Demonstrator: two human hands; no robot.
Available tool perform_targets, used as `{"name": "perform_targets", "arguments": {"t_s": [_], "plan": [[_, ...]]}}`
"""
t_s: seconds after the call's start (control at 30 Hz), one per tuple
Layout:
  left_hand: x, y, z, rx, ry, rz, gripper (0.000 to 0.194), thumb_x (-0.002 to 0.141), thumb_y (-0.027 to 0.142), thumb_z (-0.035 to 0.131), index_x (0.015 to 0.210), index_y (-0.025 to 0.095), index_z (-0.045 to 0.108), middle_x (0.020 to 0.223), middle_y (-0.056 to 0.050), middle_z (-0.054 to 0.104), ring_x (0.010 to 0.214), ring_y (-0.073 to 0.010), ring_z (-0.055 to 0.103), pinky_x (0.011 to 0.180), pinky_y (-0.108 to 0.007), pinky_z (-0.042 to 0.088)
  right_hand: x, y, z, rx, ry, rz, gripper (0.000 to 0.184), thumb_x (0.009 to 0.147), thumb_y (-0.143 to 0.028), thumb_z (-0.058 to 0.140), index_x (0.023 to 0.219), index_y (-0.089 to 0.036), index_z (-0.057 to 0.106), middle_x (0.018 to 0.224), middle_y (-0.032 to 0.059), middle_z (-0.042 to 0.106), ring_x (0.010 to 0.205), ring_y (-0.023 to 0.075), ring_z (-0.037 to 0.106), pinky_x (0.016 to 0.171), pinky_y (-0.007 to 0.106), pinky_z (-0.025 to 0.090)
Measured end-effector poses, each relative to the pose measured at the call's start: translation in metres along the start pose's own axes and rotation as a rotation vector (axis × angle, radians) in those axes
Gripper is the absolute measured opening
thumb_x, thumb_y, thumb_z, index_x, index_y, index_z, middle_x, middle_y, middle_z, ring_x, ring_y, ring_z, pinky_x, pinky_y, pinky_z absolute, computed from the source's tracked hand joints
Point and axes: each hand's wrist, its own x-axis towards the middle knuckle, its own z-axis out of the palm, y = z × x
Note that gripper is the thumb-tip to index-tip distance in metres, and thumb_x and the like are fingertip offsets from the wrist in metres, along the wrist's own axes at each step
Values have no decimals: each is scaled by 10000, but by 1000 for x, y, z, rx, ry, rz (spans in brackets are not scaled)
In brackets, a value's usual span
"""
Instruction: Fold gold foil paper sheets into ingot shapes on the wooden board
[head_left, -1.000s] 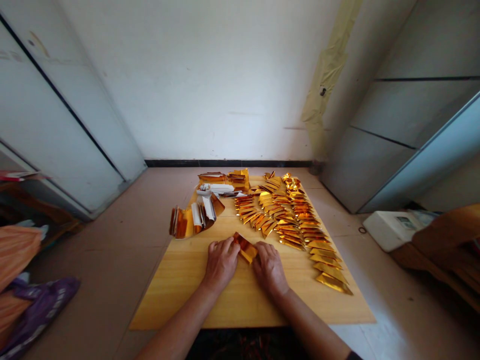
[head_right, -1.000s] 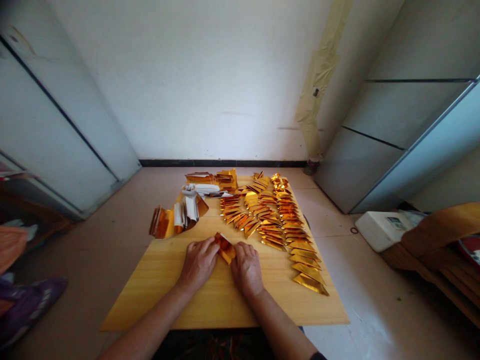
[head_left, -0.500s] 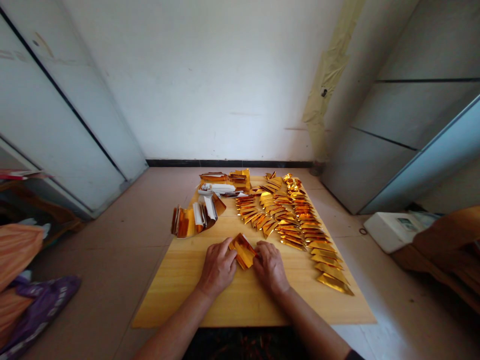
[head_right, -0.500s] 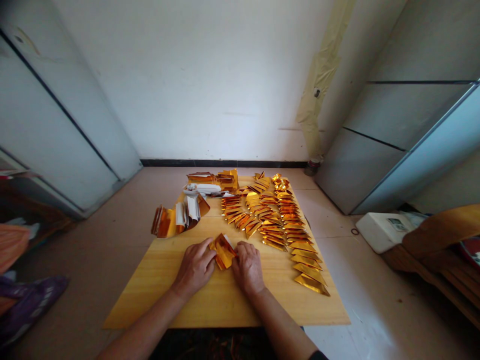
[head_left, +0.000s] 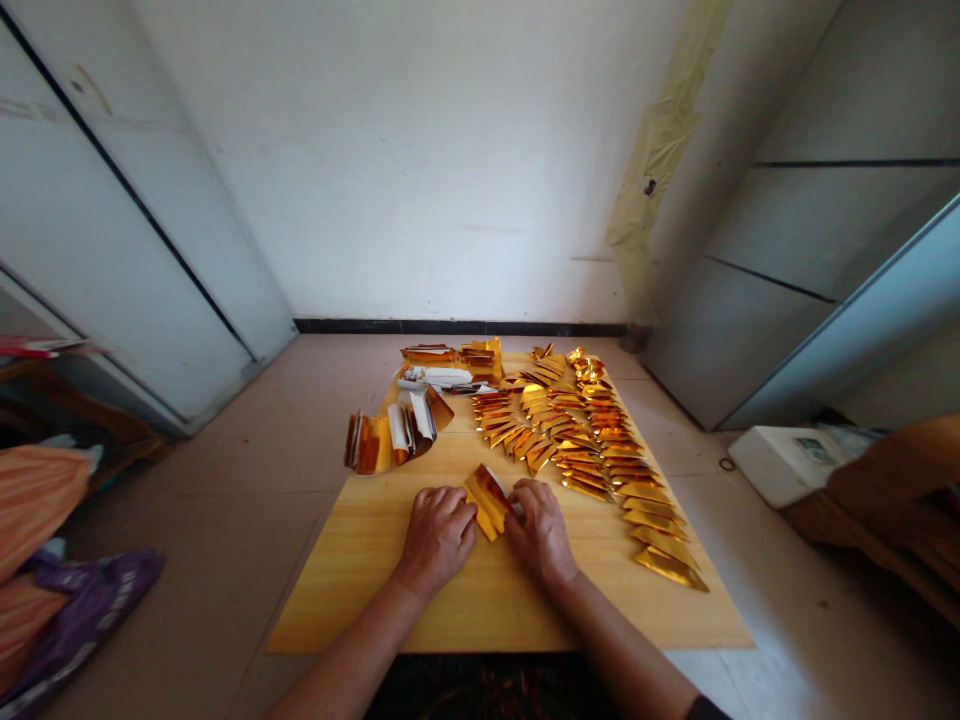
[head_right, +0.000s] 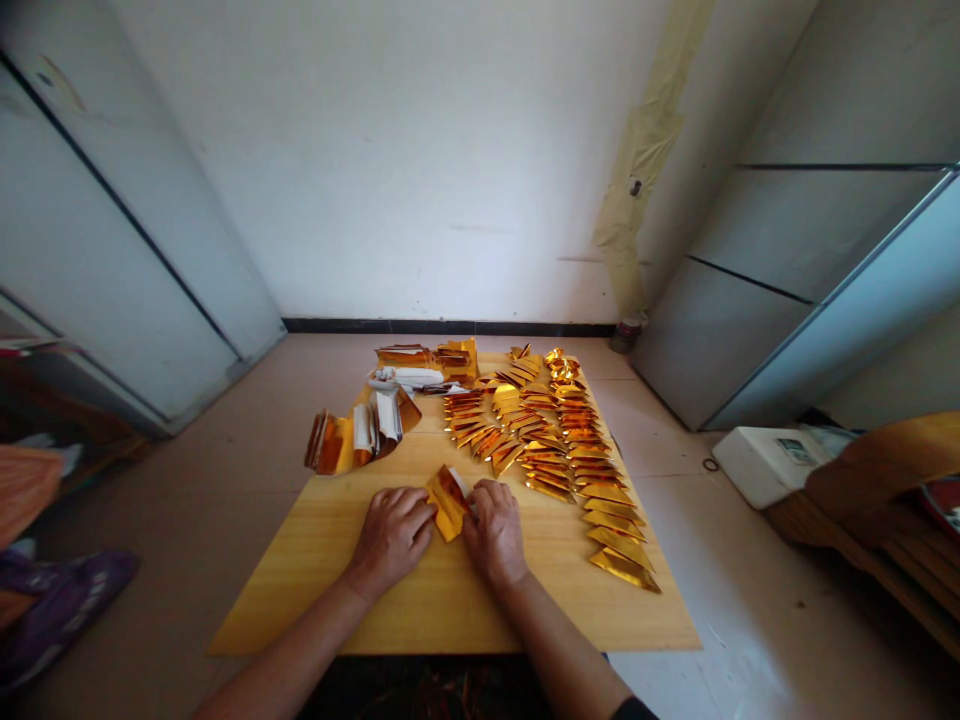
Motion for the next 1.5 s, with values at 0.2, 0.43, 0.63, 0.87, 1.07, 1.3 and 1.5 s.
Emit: {"name": "perform_targets", "arguments": {"t_s": [0.2,0.43,0.63,0.87,1.07,1.3,1.5], "plan": [[2,6,1,5,-21,-11,143,843,209,507,928,216,622,966,-55,596,951,-217,518,862,-407,364,5,-4,0,-72,-35,70,147,753,-127,543,877,-195,585,817,34,617,789,182,536,714,277,390],[3,16,2,-43,-59,-24,258,789,245,585,1046,230,594,1067,-60,577,1016,-235,494,873,-401,365,2,1,4,-52,-124,188,273,755,-177,580,1027,-201,577,833,25,648,761,174,575,704,263,414],[3,16,2,-28,-93,-42,133,791,274,594,909,218,616,1027,-55,582,1003,-236,493,865,-403,357,-3,-4,0,-103,-193,23,275,720,-107,561,971,-204,616,908,50,635,862,212,532,753,304,387],[1,12,0,-20,-110,-28,80,786,246,592,855,211,612,1008,-55,586,1019,-237,479,872,-408,342,-8,-4,2,-122,-186,-10,409,680,-51,504,1057,-185,587,950,63,617,888,206,504,771,310,362],[0,8,2,-37,-99,-15,116,785,229,585,894,220,624,989,-58,595,987,-233,489,850,-399,361,-8,-9,0,-214,-217,-41,302,725,-59,526,964,-220,617,897,38,601,863,198,483,740,302,326],[-5,-2,0,-81,-101,39,161,790,202,576,938,233,630,1009,-51,622,1031,-231,492,879,-397,374,-9,-11,-1,-226,-201,-162,272,802,-104,529,1042,-216,593,1003,53,628,911,197,496,761,323,323],[-5,-2,-2,-69,-108,38,185,796,206,583,972,239,632,1024,-47,623,1042,-227,484,890,-392,372,-10,-13,-2,-261,-228,-220,233,888,-169,511,1104,-236,568,1128,43,626,963,201,504,779,344,332]]}}
